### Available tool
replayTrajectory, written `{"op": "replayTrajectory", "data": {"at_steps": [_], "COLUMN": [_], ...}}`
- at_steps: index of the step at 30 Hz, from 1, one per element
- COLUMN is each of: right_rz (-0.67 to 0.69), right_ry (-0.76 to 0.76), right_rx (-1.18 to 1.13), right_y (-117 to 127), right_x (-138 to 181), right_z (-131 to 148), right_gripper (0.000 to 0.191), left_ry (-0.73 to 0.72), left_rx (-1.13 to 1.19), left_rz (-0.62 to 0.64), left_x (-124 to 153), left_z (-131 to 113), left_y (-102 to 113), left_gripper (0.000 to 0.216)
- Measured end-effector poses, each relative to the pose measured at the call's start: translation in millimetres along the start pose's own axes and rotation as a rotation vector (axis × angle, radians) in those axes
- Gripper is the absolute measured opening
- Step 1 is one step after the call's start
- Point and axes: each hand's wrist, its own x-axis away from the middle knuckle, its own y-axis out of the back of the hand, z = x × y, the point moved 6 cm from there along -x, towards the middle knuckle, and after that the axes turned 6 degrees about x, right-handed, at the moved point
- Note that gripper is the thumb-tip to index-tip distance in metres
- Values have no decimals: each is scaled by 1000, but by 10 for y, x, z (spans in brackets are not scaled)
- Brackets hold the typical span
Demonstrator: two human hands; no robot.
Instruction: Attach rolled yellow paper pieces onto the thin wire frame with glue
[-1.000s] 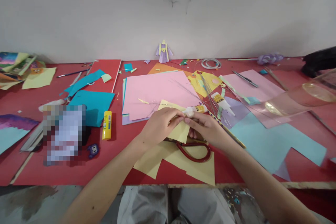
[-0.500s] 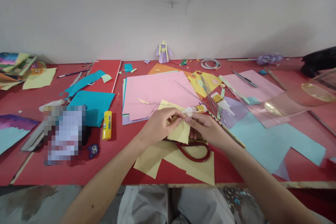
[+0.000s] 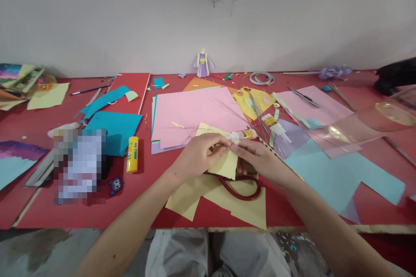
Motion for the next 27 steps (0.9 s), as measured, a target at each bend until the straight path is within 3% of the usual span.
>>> {"op": "replayTrajectory", "data": {"at_steps": [27], "right_rz": [-58], "right_ry": [144], "right_rx": [156], "right_y": [38], "right_x": [-15], "right_z": [-6], "right_gripper": [33], "left_ry": [74], "left_rx": [94], "left_rz": [-21], "left_x": [1], "left_z": [81], "left_y": [-8], "left_gripper": [11]}}
